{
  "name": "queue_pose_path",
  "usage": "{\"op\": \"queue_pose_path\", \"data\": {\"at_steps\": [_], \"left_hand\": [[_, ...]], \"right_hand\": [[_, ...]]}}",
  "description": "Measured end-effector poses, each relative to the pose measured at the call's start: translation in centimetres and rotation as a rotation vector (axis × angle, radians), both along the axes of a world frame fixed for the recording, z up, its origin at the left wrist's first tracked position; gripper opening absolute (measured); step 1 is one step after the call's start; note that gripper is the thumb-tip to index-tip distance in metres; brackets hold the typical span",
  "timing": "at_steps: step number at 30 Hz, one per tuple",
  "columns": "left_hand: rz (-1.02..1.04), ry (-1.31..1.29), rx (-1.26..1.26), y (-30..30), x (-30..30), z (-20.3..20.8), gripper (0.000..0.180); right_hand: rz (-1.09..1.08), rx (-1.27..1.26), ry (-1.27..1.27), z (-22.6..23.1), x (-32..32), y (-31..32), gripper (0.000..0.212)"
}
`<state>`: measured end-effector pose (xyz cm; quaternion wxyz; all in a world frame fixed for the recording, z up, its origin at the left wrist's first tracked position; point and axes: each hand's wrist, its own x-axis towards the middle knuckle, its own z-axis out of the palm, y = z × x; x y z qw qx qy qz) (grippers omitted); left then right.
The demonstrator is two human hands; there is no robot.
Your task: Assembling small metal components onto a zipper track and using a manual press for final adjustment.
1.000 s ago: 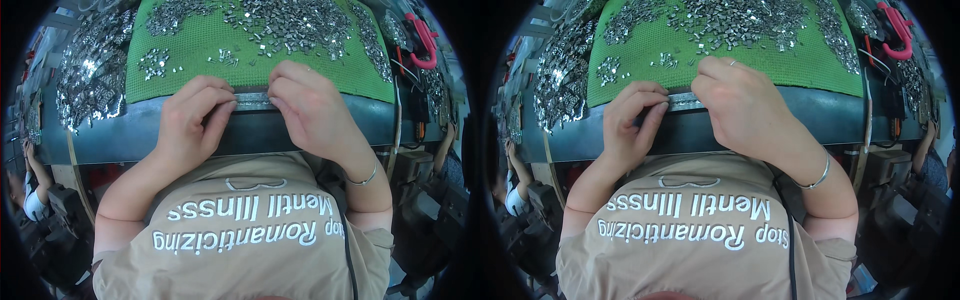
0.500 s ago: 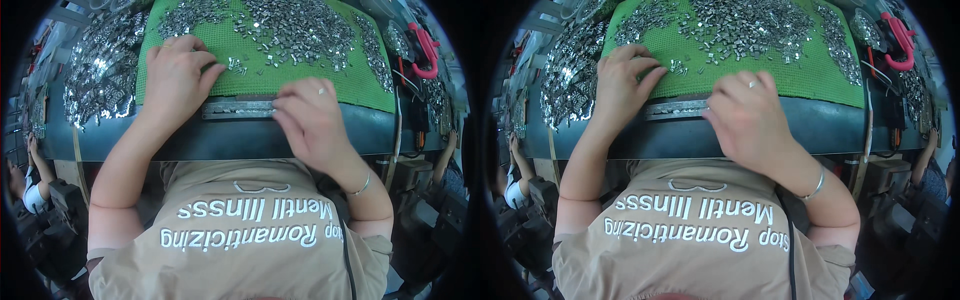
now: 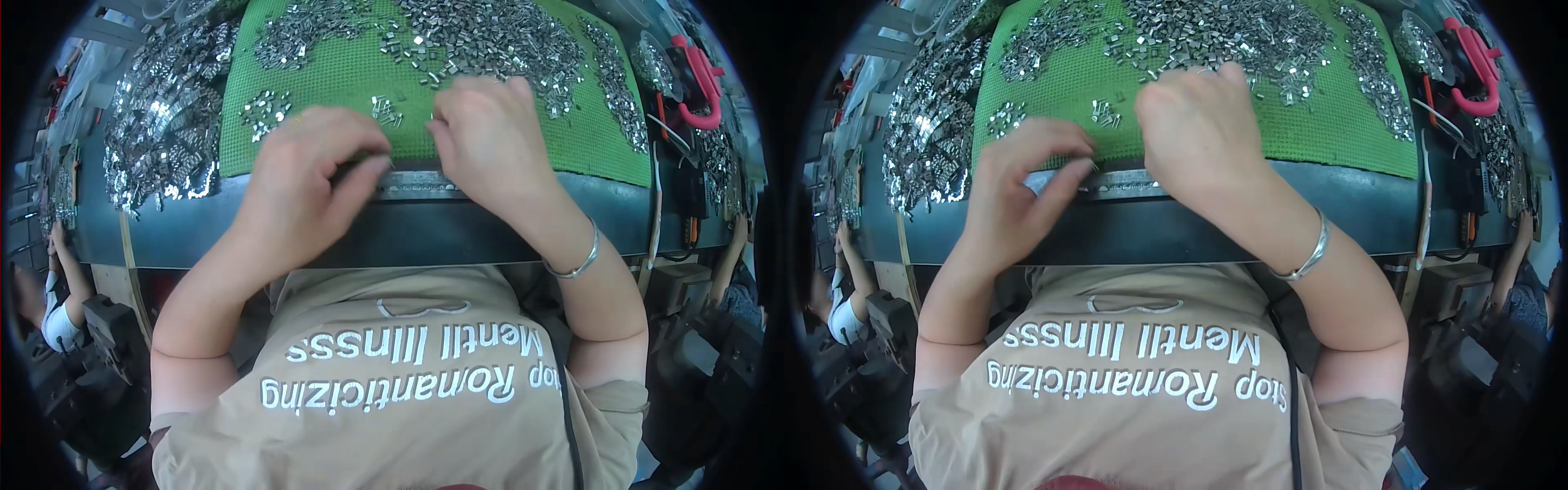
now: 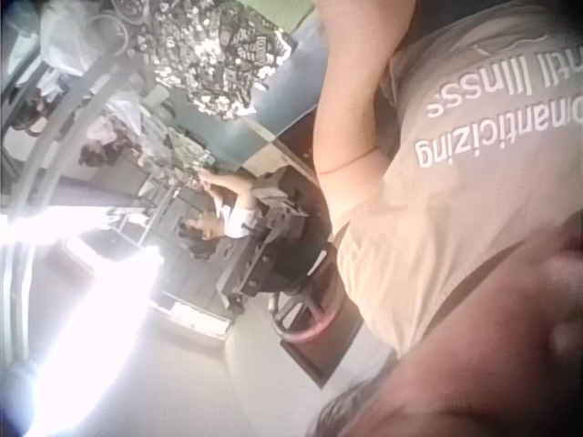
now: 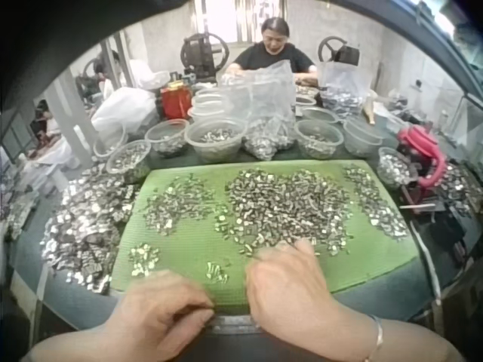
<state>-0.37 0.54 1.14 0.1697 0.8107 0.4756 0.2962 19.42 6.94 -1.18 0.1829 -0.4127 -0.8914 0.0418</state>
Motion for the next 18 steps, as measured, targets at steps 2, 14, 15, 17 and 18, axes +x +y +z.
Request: {"op": "queue_pose_path", "data": {"at_steps": [2, 14, 15, 17, 18], "left_hand": [[-0.078, -0.083, -0.096, -0.8, 0.6, 0.0, 0.013], [-0.109, 0.11, -0.09, -0.6, 1.3, 0.9, 0.012], [-0.118, 0.158, -0.086, -0.5, 1.4, 1.1, 0.012], [-0.117, 0.256, -0.097, -0.3, 2.0, 1.9, 0.012], [-0.109, 0.354, -0.108, -0.3, 2.5, 2.3, 0.012]], "right_hand": [[-0.02, -0.04, 0.0, 0.2, 0.1, -0.4, 0.005], [0.013, -0.318, 0.014, 1.2, 2.9, 0.1, 0.006], [0.01, -0.319, 0.013, 1.1, 2.9, 0.1, 0.006], [-0.034, -0.264, 0.161, 0.7, 2.9, 0.0, 0.007], [-0.039, -0.262, 0.161, 0.4, 3.0, -0.1, 0.007]]}}
